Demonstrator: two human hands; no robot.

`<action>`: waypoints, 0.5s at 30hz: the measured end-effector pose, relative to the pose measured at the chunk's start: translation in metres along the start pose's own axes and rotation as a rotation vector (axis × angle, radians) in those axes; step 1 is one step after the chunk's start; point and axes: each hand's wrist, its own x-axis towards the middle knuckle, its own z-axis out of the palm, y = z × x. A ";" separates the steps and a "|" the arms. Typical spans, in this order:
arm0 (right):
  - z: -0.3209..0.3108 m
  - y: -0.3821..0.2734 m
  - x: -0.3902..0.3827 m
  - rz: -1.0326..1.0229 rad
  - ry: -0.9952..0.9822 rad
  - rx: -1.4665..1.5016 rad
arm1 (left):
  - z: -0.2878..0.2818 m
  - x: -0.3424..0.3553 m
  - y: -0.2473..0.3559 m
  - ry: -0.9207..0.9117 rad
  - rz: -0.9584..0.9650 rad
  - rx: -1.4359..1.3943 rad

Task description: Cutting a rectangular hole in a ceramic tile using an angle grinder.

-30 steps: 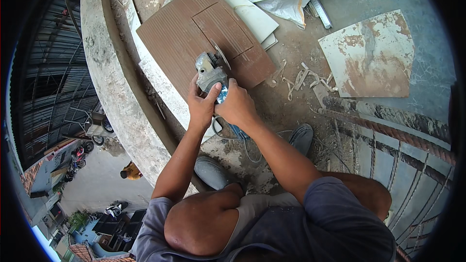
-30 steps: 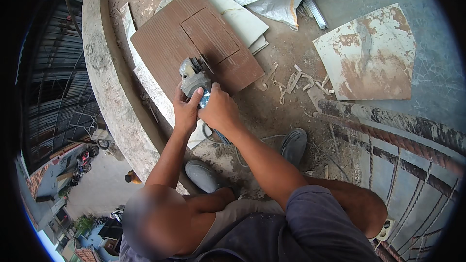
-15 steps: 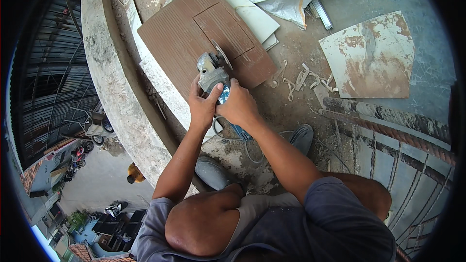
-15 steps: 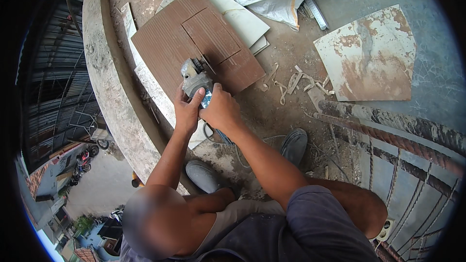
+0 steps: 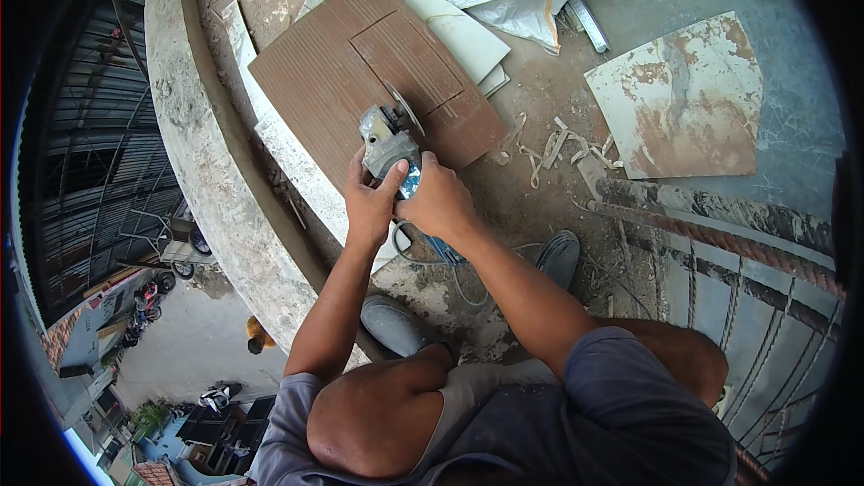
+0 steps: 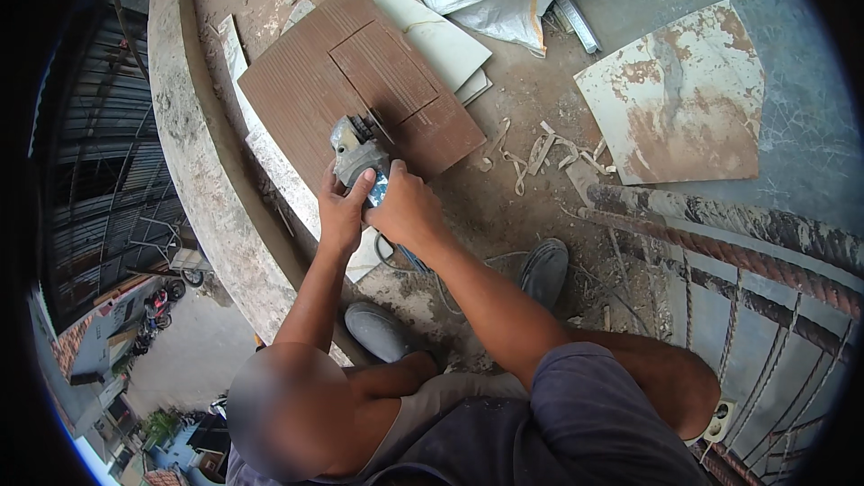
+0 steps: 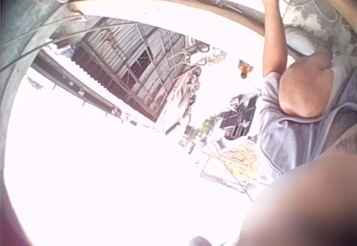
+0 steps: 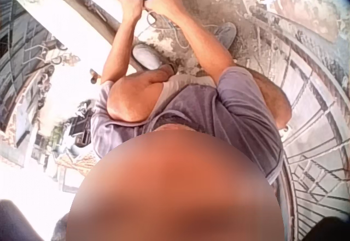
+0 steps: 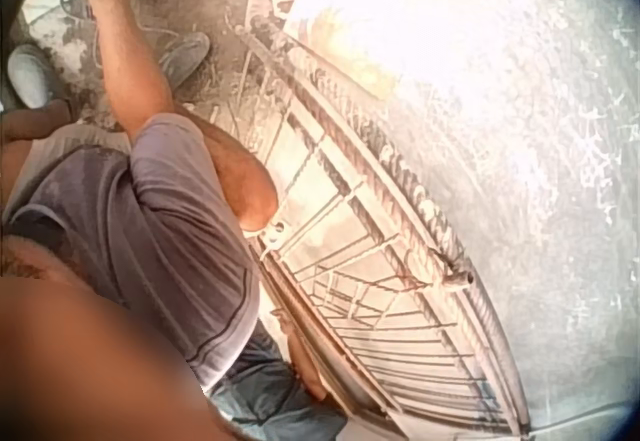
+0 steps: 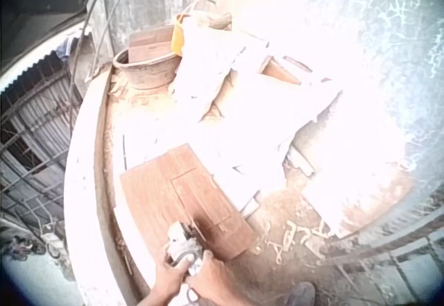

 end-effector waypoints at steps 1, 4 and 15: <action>0.000 0.000 0.000 0.000 -0.006 0.002 | 0.000 0.000 0.000 -0.001 0.000 0.001; 0.000 0.001 0.000 -0.004 -0.001 0.019 | 0.000 0.000 0.001 -0.001 -0.003 -0.003; 0.000 0.001 -0.002 0.009 -0.010 0.020 | 0.000 0.000 0.001 -0.006 -0.019 0.008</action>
